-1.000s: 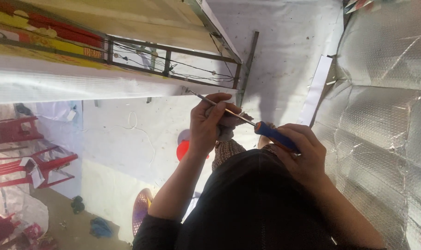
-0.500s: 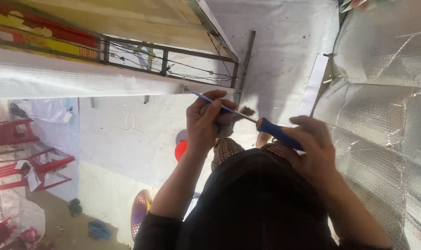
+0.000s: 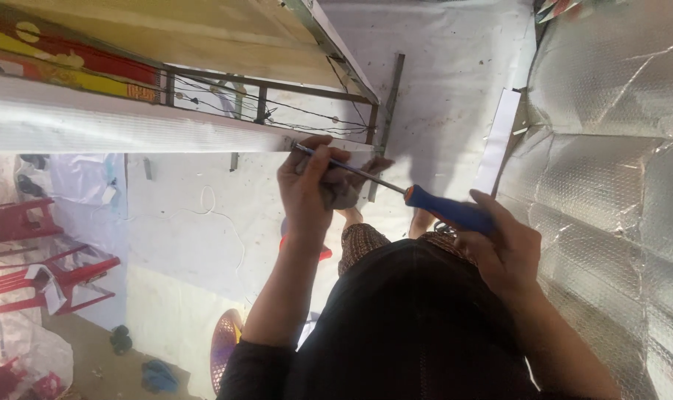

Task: Assembling a vertical display stand by attaching panels and securing them with screws and wires

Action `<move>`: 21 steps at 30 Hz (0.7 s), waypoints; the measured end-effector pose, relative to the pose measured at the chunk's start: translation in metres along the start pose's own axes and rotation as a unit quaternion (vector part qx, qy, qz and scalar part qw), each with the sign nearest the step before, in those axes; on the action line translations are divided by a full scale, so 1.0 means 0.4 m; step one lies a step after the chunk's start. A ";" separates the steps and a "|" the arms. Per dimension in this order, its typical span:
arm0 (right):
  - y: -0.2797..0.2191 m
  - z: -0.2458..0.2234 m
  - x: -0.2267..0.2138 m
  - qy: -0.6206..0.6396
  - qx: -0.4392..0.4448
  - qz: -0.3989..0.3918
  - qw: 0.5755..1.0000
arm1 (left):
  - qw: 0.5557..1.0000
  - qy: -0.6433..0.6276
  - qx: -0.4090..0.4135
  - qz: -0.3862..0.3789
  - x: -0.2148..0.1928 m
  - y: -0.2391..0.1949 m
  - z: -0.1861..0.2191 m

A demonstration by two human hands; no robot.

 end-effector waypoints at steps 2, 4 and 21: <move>-0.011 0.003 0.012 0.008 -0.004 -0.006 1.000 | 1.000 -0.002 0.016 0.005 -0.049 0.017 -0.027; 0.024 -0.040 0.004 -0.038 -0.034 0.008 0.999 | 1.000 -0.008 0.017 0.009 -0.024 0.011 -0.008; 0.008 -0.046 0.022 -0.024 -0.081 0.067 0.994 | 0.998 -0.049 -0.013 -0.028 -0.008 -0.002 -0.018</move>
Point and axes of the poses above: each hand's wrist, its own y-axis towards the middle knuckle, its own x-axis out of the palm, z = x × y, the point moved 4 cm from there along y, towards the middle knuckle, and after that the axes turned 10 degrees about -z, right-handed, at the moved point
